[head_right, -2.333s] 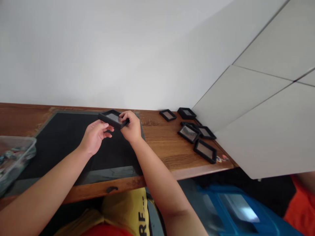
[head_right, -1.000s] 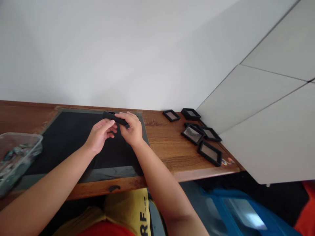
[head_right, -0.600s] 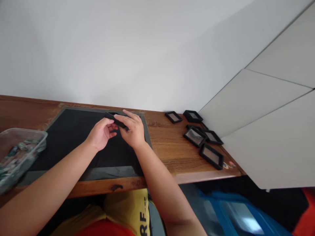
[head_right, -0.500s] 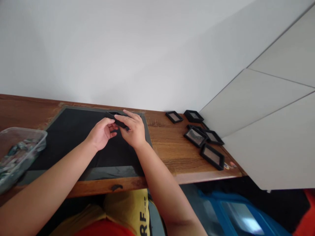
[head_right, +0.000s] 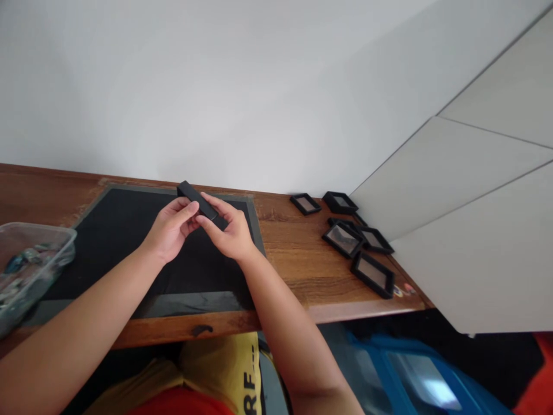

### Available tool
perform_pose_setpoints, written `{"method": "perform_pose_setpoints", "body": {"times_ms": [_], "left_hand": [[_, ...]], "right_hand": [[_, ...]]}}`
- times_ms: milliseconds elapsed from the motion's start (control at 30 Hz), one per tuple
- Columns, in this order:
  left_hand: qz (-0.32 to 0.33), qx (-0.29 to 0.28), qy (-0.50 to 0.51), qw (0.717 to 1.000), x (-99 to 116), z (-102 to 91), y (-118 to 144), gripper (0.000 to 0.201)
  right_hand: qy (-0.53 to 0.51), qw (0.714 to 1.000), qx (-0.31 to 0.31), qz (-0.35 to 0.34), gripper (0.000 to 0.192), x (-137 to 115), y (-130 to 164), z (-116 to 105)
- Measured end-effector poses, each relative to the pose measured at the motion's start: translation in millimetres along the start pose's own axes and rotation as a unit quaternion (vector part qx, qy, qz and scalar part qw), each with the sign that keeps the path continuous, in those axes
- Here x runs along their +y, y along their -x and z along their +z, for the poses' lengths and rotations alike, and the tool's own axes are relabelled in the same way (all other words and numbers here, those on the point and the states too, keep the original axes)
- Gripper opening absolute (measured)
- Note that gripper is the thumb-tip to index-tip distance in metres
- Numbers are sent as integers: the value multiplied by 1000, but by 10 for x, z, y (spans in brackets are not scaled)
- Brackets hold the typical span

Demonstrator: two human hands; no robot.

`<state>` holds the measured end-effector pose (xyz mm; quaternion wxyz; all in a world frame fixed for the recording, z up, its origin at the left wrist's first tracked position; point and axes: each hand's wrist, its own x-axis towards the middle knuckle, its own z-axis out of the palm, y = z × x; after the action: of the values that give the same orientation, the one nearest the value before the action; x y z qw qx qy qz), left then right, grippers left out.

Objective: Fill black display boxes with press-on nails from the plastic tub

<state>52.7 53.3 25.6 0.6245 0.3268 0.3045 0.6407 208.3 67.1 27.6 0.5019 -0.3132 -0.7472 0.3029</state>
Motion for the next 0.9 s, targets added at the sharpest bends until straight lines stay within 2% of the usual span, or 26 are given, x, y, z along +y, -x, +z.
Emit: {"method": "perform_pose_setpoints", "body": {"times_ms": [167, 433, 600, 700, 900], "left_hand": [[43, 23, 3, 999, -8, -8, -26, 52], [96, 9, -4, 995, 67, 8, 24, 37], [112, -3, -39, 993, 75, 35, 43, 35], [111, -7, -44, 993, 75, 46, 68, 31], [134, -56, -113, 983, 36, -16, 108, 29]], "right_hand": [[-59, 998, -34, 13, 67, 3, 37, 66], [-160, 982, -93, 47, 63, -99, 46, 92], [-242, 964, -44, 99, 42, -115, -13, 46], [-269, 954, -10, 134, 44, -135, -28, 19], [-308, 927, -17, 214, 36, -200, -29, 38]]}}
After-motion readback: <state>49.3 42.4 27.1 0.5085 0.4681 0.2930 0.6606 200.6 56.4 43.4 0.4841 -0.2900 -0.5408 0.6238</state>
